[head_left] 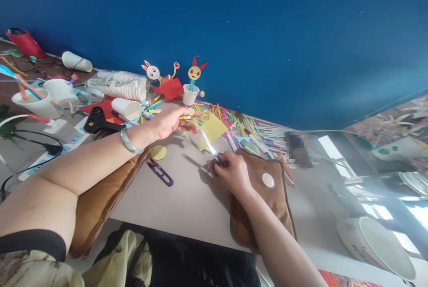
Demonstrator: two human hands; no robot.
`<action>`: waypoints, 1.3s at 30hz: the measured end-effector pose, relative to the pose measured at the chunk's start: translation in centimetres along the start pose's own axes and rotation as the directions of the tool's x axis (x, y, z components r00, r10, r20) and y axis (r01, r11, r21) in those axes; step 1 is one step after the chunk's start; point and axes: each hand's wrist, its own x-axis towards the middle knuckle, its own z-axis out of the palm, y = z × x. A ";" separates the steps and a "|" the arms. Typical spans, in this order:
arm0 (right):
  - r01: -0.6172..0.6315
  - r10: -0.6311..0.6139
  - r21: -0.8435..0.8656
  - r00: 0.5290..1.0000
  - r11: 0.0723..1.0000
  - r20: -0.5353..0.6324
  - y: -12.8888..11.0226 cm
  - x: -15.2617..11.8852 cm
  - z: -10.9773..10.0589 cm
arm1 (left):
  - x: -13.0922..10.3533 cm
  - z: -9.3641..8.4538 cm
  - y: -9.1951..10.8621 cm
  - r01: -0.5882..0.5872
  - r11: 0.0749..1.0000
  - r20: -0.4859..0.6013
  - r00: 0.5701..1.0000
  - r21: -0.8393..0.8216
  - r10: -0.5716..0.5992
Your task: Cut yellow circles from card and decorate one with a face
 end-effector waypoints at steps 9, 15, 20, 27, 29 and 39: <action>-0.044 0.046 -0.064 0.998 0.997 0.044 0.5 0.2 0.1 | 0.0 -1.0 -0.8 -0.161 0.969 0.060 0.986 0.187 0.152; -0.019 0.026 -0.104 0.997 0.994 0.067 0.7 0.0 0.2 | 0.2 -1.6 -1.2 -0.316 0.773 0.206 0.948 0.550 0.241; 0.024 -0.004 -0.153 0.991 0.988 0.133 1.1 0.0 0.3 | 0.4 -1.9 -1.2 -0.309 0.675 0.306 0.943 0.670 0.129; 0.051 -0.032 -0.105 0.984 0.993 0.178 1.0 -0.1 0.3 | 0.2 -2.4 -0.5 -0.261 0.569 0.388 0.915 0.780 -0.113; 0.064 -0.046 -0.084 0.978 0.994 0.203 1.0 -0.1 0.3 | 0.0 -2.6 0.0 -0.319 0.456 0.441 0.877 0.831 -0.191; 0.088 -0.078 -0.012 0.932 0.996 0.354 0.6 0.0 0.2 | -1.3 -3.0 1.6 -0.392 0.069 0.376 0.799 0.917 -0.470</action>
